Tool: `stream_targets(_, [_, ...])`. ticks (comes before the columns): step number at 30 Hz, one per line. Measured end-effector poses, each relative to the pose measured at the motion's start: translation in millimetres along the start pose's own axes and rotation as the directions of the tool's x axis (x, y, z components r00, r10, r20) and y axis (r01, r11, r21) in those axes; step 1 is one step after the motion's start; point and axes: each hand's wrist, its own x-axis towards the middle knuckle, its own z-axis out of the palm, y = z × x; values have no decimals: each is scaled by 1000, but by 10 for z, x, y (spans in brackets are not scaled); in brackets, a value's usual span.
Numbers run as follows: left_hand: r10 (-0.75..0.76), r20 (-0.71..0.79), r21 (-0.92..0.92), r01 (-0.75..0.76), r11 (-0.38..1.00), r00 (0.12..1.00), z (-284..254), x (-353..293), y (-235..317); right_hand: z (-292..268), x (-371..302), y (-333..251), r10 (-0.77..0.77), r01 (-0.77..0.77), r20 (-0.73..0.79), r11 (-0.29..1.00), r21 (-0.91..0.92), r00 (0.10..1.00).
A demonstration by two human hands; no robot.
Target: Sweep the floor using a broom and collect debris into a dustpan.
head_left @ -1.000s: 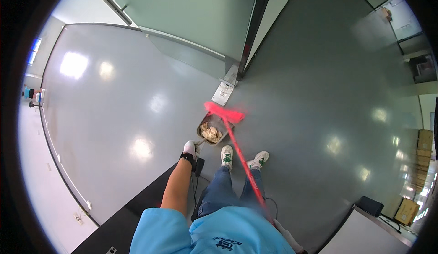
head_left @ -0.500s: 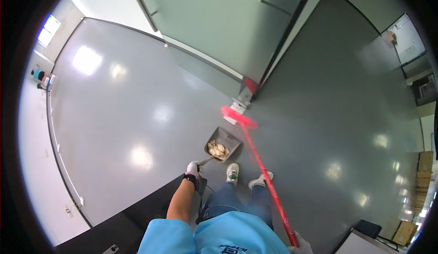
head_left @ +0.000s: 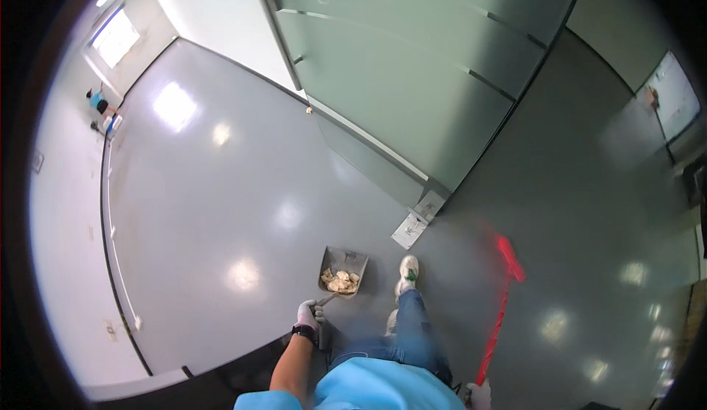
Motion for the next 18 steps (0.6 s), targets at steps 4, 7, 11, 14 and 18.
stream_targets(4, [45,14,-184,-42,982,999,-83,-58,511,307,302,-127,300,-264,72,913,-310,951])
stream_targets(7, [73,-6,-300,-72,951,997,-86,25,924,542,423,-225,353,-189,72,650,-736,933])
stream_targets(11, [37,139,-483,35,875,990,-168,254,1493,1230,847,-308,172,284,359,349,-893,917])
stream_targets(14, [103,96,-443,-51,895,990,-33,216,2020,1480,916,-305,114,646,636,-113,-755,763])
stream_targets(18, [125,130,-480,-48,876,984,158,254,2900,2256,832,-1024,27,120,280,861,-493,959])
